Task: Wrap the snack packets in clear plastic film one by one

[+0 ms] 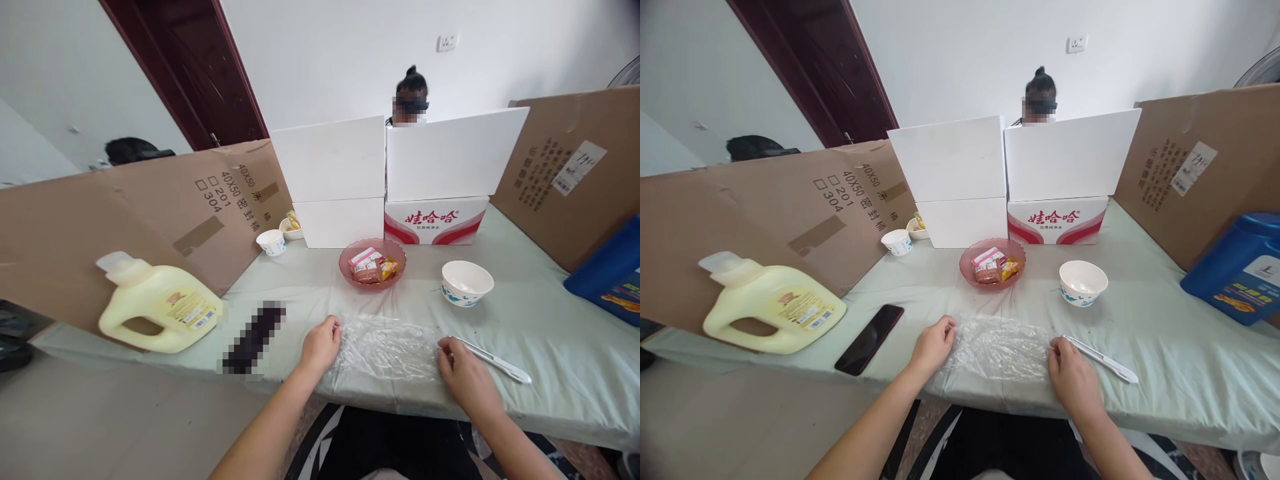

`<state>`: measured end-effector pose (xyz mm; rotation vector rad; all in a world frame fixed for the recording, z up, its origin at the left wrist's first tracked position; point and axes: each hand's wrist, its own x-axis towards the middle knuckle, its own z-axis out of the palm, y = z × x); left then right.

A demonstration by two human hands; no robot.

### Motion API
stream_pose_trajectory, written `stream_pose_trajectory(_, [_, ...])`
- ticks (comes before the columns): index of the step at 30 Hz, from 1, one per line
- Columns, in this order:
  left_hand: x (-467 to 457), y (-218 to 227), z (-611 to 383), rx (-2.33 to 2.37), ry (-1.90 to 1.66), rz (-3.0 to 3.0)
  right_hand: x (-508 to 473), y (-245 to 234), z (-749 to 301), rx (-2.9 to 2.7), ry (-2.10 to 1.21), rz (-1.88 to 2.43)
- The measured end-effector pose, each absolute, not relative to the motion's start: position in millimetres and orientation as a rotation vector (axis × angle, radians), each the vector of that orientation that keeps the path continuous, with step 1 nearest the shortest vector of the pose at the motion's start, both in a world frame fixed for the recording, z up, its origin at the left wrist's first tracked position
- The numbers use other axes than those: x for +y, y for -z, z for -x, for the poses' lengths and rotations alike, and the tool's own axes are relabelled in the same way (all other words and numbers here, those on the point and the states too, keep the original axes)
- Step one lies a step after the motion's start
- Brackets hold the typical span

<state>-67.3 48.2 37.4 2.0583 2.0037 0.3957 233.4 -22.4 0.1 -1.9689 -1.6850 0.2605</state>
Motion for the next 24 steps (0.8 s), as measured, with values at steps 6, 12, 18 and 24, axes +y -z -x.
stream_pose_trajectory(6, [55.6,-32.2,64.7,2.061,-0.440,-2.060,-24.1,17.3,-231.8,-1.790,0.101,1.917])
stream_pose_trajectory(12, [60.9,-31.5,69.6,2.001,-0.558,-2.119,-27.6,12.5,-240.4,-1.868,0.281,1.762])
stream_pose_trajectory(18, [50.5,-50.2,54.8,1.921,-0.927,-2.494,-22.8,-20.0,-223.4,-1.954,0.392,1.635])
stream_pose_trajectory(24, [38.3,-22.2,21.3,1.294,-0.352,-2.707,5.5,8.7,-183.9,-2.403,0.193,1.497])
